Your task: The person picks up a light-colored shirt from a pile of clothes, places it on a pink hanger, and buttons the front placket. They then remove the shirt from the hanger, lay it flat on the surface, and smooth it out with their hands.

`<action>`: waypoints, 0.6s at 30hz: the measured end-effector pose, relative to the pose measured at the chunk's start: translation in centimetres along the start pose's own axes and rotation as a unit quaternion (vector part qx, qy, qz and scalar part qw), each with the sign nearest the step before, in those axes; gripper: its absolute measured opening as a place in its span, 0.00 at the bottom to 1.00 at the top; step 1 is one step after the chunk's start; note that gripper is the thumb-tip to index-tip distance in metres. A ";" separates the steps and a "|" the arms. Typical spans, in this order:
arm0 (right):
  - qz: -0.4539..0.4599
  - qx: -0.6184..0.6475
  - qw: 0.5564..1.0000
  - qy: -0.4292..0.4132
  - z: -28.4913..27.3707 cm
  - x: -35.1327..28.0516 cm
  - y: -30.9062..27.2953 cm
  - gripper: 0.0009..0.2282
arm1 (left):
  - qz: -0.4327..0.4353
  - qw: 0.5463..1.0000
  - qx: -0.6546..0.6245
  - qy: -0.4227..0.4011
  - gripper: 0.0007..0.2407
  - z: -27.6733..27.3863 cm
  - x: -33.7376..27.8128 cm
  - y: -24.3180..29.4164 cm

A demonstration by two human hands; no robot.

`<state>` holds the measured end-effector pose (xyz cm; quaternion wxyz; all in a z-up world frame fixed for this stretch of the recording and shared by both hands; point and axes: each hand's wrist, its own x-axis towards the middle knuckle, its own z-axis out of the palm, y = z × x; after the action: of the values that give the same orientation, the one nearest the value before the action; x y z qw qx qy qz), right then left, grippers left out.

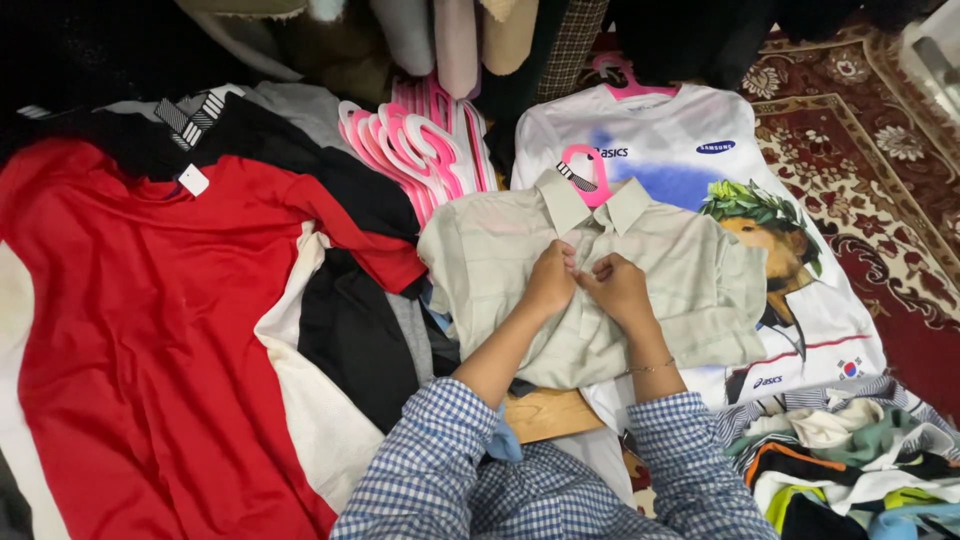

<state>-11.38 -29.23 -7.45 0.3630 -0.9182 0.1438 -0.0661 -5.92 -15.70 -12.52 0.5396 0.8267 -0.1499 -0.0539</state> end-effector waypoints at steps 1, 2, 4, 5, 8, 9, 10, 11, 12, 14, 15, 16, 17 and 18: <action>0.000 0.000 1.000 0.001 -0.1 -0.1 -0.2 0.15 | 0.001 1.000 0.000 0.000 0.11 0.1 0.0 0.0; 0.014 -0.007 1.000 0.000 -0.1 -0.2 -0.3 0.15 | 0.001 1.000 -0.003 0.003 0.11 0.2 -0.1 0.0; 0.029 -0.014 0.999 0.001 0.1 -0.3 0.0 0.15 | 0.001 1.000 -0.007 0.005 0.11 0.3 -0.4 0.3; 0.033 -0.011 0.999 0.004 0.2 -0.2 0.3 0.15 | 0.024 1.000 0.002 0.011 0.11 0.2 -0.6 0.5; 0.017 -0.015 1.000 0.008 0.1 -0.4 0.7 0.13 | 0.073 0.996 0.033 0.025 0.11 1.3 0.0 -1.2; -0.003 -0.023 1.000 0.004 0.0 -0.5 0.7 0.13 | 0.097 0.993 0.057 0.033 0.11 1.9 0.4 -2.3; -0.002 -0.024 1.000 0.006 0.2 -0.6 1.1 0.13 | 0.098 0.993 0.056 0.032 0.11 2.2 0.5 -2.6; -0.011 -0.041 0.999 0.011 0.5 -0.7 1.6 0.11 | 0.107 0.992 0.064 0.024 0.10 2.4 0.6 -2.9; -0.020 -0.058 0.998 0.017 0.8 -0.6 1.9 0.09 | 0.116 0.990 0.072 0.017 0.09 2.7 0.8 -3.2; -0.028 -0.079 0.996 0.021 0.8 -0.8 1.6 0.08 | 0.114 0.991 0.073 0.017 0.09 2.6 0.5 -3.2; -0.037 -0.100 0.994 0.024 0.8 -0.9 1.5 0.07 | 0.112 0.991 0.074 0.017 0.09 2.7 0.3 -3.2; -0.036 -0.100 0.994 0.022 1.2 -0.6 2.0 0.07 | 0.111 0.991 0.074 0.016 0.09 2.4 0.2 -2.7; -0.039 -0.111 0.993 0.034 1.5 -0.4 2.5 0.07 | 0.104 0.991 0.081 0.012 0.09 2.1 0.0 -2.3; -0.040 -0.120 0.991 0.047 1.8 -0.2 3.2 0.07 | 0.098 0.991 0.089 0.005 0.10 1.9 -0.2 -1.9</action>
<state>-11.82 -30.24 -10.92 0.2396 -0.9561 0.1312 -0.1058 -6.20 -16.64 -15.01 0.4677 0.8528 -0.2317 0.0172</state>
